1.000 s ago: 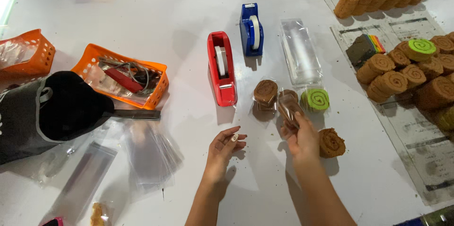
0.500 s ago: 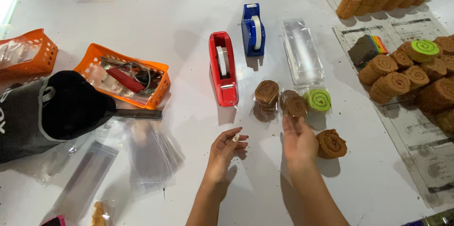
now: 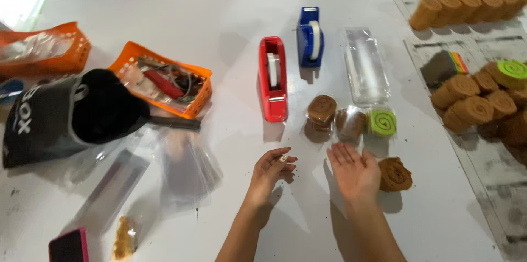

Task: The person wraps individual slices of green and brown cake rolls in plastic film, securing each with a piece of tape from a dispenser, and places them onto the table.

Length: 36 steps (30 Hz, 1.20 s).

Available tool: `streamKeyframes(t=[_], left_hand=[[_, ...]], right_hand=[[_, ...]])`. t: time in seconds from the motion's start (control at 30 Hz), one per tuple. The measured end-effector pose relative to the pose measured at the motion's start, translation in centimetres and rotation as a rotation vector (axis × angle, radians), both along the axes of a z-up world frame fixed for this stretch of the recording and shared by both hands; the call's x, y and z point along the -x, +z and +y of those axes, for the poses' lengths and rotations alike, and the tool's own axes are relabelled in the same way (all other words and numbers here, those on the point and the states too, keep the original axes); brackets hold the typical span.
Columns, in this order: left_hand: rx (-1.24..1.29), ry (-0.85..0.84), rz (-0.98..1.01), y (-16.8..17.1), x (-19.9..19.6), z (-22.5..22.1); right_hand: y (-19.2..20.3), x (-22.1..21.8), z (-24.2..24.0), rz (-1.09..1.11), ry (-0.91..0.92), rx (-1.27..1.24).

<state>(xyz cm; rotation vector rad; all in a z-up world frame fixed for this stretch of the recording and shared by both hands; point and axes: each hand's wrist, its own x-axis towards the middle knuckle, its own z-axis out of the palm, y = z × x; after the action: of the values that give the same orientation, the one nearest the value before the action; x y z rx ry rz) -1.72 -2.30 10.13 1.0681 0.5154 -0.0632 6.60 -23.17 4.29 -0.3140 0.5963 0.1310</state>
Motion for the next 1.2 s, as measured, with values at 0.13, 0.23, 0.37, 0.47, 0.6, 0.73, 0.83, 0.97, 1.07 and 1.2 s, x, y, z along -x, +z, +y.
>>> streamKeyframes(t=[0.13, 0.23, 0.37, 0.47, 0.6, 0.73, 0.83, 0.97, 1.07, 1.2], left_hand=[[-0.059, 0.041, -0.003, 0.9, 0.8, -0.6], [-0.229, -0.012, -0.194, -2.2, 2.5, 0.3], [-0.921, -0.125, -0.399, 0.6, 6.7, 3.2], [-1.425, 0.034, -0.474, -1.1, 9.1, 8.6], [-1.905, 0.140, -0.390, -7.1, 11.3, 18.6], [-1.872, -0.173, -0.074, -8.2, 11.7, 21.7], [-1.959, -0.087, -0.282, -7.5, 12.0, 21.6], [-1.681, -0.012, -0.199, -4.5, 11.9, 19.3], [-1.155, -0.020, -0.221, 1.6, 13.0, 13.6], [-0.477, -0.214, -0.479, 4.4, 12.8, 7.6]], right_hand=[[3.3, 4.6, 2.7, -0.005, 0.298, 0.252], [5.8, 7.9, 5.0, -0.069, 0.600, 0.445], [-0.8, 9.1, 4.3, -0.388, 0.970, 0.424], [1.8, 10.3, 5.9, -0.218, 1.084, 0.471], [-0.3, 10.2, 4.5, -0.386, 1.217, 0.454], [-0.3, 9.4, 3.8, -0.486, 1.203, 0.444], [-0.2, 8.7, 3.1, -0.547, 1.137, 0.423], [0.4, 7.9, 2.3, -0.586, 1.060, 0.472], [2.4, 7.7, 2.7, -0.505, 0.963, 0.610], [2.9, 7.8, 2.9, -0.677, 0.953, 0.668]])
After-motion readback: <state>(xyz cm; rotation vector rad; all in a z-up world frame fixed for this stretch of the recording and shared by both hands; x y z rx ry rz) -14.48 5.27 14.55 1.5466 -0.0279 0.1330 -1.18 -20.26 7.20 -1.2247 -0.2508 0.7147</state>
